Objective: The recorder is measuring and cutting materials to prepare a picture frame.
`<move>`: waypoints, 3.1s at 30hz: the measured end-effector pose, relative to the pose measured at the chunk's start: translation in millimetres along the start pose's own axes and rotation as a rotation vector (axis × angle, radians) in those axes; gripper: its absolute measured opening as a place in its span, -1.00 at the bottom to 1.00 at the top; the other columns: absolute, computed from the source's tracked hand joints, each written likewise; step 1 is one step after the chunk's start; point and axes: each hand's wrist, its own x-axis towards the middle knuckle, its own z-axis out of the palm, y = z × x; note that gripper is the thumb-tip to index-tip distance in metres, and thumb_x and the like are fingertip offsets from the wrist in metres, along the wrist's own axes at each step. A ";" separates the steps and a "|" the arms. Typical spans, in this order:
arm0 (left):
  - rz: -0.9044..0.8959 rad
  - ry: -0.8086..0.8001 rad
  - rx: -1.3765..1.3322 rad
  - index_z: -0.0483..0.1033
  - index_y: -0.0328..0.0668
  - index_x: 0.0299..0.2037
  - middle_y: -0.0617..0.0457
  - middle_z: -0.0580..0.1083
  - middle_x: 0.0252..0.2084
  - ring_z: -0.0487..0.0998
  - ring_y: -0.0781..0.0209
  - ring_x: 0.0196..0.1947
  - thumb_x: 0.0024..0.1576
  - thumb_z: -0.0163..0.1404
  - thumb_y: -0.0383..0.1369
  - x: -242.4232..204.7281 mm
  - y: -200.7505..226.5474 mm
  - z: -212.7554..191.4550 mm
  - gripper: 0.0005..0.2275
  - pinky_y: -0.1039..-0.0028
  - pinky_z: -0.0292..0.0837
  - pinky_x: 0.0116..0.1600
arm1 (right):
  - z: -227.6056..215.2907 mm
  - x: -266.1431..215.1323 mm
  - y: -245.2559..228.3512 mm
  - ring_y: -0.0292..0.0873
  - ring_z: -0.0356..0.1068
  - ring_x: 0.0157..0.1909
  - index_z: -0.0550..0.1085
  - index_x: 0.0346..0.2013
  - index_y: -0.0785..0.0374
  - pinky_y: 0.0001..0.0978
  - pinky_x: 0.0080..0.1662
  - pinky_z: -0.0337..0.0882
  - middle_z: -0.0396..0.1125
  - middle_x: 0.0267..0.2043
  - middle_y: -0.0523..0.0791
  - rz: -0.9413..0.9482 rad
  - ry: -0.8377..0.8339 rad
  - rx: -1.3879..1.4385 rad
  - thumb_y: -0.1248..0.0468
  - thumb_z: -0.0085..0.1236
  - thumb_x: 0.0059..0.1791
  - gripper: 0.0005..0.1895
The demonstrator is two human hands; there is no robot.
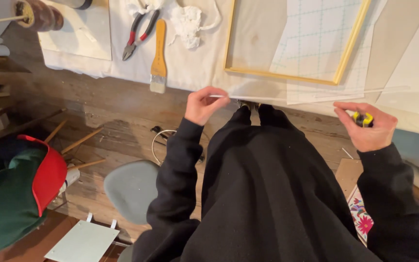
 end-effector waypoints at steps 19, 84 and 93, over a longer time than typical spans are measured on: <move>0.436 0.017 1.212 0.66 0.02 -0.33 0.20 0.41 -0.26 0.40 0.14 -0.17 0.03 0.26 -0.41 95.4 12.3 28.1 -0.93 0.31 0.23 -0.10 | 12.3 61.1 75.8 -0.41 0.33 -0.36 0.63 -0.08 0.28 -0.51 -0.19 0.36 0.49 -0.32 -0.16 0.025 -0.012 -0.082 0.31 0.40 0.13 -0.88; 0.477 0.034 1.417 0.58 -0.06 -0.35 0.15 0.41 -0.29 0.41 0.08 -0.18 0.01 0.27 -0.35 88.1 8.5 9.6 -0.88 0.27 0.30 -0.10 | 23.6 89.8 53.0 0.09 0.46 -0.31 0.45 -0.14 0.28 -0.09 -0.22 0.42 0.45 -0.34 0.00 0.065 -0.329 -0.312 0.28 0.25 -0.02 -0.78; 0.431 0.060 1.344 0.59 -0.06 -0.35 0.16 0.43 -0.31 0.43 0.09 -0.19 0.01 0.27 -0.34 87.1 5.6 9.6 -0.88 0.29 0.35 -0.11 | 86.2 111.5 21.4 0.04 0.50 -0.30 0.41 -0.18 0.30 -0.12 -0.19 0.44 0.48 -0.32 -0.03 0.059 -0.448 -0.261 0.32 0.19 -0.04 -0.80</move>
